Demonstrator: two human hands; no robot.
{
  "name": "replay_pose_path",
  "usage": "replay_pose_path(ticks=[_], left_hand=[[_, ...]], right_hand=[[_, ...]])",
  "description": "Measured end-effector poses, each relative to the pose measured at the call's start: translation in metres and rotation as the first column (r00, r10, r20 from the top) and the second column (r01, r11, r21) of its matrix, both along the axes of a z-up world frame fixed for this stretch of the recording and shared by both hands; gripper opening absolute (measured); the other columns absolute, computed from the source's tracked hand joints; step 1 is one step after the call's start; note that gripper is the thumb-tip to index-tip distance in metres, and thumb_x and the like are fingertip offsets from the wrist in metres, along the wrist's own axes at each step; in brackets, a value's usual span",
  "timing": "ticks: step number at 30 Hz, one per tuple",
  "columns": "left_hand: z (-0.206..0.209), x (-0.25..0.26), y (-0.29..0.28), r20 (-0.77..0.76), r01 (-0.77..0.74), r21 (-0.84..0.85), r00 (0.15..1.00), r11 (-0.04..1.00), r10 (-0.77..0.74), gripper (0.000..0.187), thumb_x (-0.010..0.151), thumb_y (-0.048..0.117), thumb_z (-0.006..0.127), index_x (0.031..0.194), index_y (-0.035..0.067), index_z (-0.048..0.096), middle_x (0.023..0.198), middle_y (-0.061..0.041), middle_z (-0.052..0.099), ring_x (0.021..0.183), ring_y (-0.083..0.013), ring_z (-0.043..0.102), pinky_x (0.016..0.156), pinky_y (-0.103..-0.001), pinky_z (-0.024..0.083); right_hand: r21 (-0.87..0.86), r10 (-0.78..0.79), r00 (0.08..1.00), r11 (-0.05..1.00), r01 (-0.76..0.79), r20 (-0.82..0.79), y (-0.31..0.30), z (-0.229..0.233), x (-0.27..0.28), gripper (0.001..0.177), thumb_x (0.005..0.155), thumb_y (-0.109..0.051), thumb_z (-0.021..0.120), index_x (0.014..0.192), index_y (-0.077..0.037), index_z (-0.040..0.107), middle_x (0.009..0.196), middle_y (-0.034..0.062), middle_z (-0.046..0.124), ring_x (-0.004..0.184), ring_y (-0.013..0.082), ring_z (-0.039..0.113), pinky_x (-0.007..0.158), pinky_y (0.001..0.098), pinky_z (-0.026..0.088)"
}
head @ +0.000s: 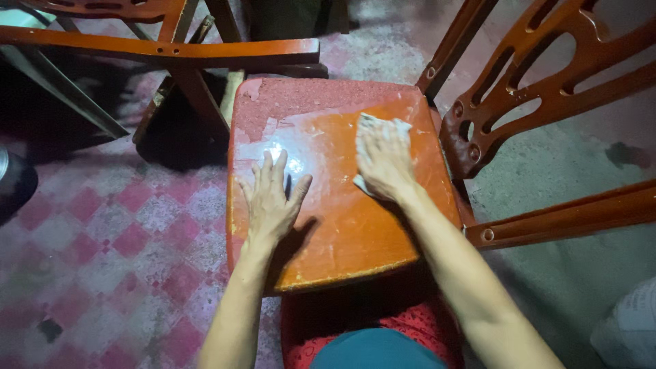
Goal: The person wipes the wooden frame and seat of a reddish-brown chair using a white cloth. They scrub the legs, backrest, and seat surface, focusing on removing dust or residue from the furniture.
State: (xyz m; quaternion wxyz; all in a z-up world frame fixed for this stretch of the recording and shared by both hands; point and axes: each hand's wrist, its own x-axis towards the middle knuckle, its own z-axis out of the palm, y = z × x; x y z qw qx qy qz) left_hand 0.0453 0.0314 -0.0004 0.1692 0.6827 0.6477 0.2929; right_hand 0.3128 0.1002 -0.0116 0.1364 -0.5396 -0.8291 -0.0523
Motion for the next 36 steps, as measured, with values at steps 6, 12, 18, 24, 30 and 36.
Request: replay_pose_path(ticks=[6,12,18,24,30,36], left_hand=[[0.003,0.011,0.003,-0.021,0.003,-0.03,1.0,1.0,-0.004,0.085,0.094,0.067,0.052,0.159,0.015,0.036,0.166,-0.025,0.025,0.152,-0.0516,0.018,0.116,-0.073,-0.002],[0.009,0.013,0.008,-0.01,0.006,-0.068,1.0,0.998,-0.007,0.087,0.092,0.068,0.053,0.159,0.015,0.036,0.166,-0.024,0.024,0.152,-0.0497,0.019,0.115,-0.075,0.001],[0.01,0.012,0.008,-0.02,0.023,-0.056,1.0,0.998,-0.024,0.087,0.092,0.068,0.055,0.158,0.014,0.036,0.167,-0.024,0.022,0.152,-0.0498,0.017,0.114,-0.076,0.002],[0.01,0.014,0.007,-0.054,0.018,-0.08,0.998,0.997,-0.022,0.085,0.09,0.068,0.056,0.156,0.015,0.04,0.166,-0.024,0.022,0.151,-0.0501,0.018,0.114,-0.076,0.003],[-0.007,0.013,0.039,-0.053,0.092,0.017,0.994,0.996,-0.091,0.076,0.097,0.062,0.053,0.153,0.011,0.046,0.159,-0.028,0.036,0.148,-0.0485,0.031,0.119,-0.064,0.016],[-0.014,0.001,0.06,0.092,0.21,0.112,0.971,0.971,-0.22,0.065,0.104,0.052,0.051,0.146,0.004,0.053,0.152,-0.028,0.048,0.143,-0.0418,0.044,0.118,-0.046,0.034]], right_hand=[[0.003,0.223,0.974,0.975,-0.223,-0.028,-0.017,0.019,-0.055,0.055,0.101,-0.031,0.045,0.146,-0.001,0.052,0.157,0.0241,0.043,0.149,0.048,0.031,0.125,0.0612,0.015],[0.049,0.397,0.917,0.916,-0.398,0.018,-0.08,0.037,-0.026,0.055,0.096,-0.03,0.047,0.144,-0.003,0.055,0.155,0.0232,0.048,0.15,0.0472,0.035,0.128,0.0571,0.02],[-0.013,0.138,0.988,0.99,-0.137,0.069,-0.081,0.017,0.039,0.056,0.103,-0.032,0.042,0.15,-0.004,0.05,0.159,0.0237,0.043,0.151,0.0479,0.032,0.127,0.0573,0.018],[-0.008,-0.056,0.993,0.998,0.056,-0.099,-0.019,-0.007,0.055,0.062,0.101,-0.034,0.041,0.155,-0.003,0.043,0.16,0.0294,0.037,0.148,0.0522,0.027,0.123,0.0582,0.015],[-0.032,-0.004,1.0,0.999,0.005,0.017,0.018,-0.004,-0.009,0.055,0.1,-0.034,0.041,0.148,-0.008,0.051,0.157,0.0214,0.044,0.149,0.0464,0.03,0.123,0.0619,0.014],[-0.011,0.314,0.945,0.949,-0.316,-0.092,-0.04,0.017,-0.047,0.051,0.1,-0.032,0.047,0.143,-0.005,0.057,0.155,0.0199,0.048,0.148,0.0466,0.033,0.123,0.059,0.018]])
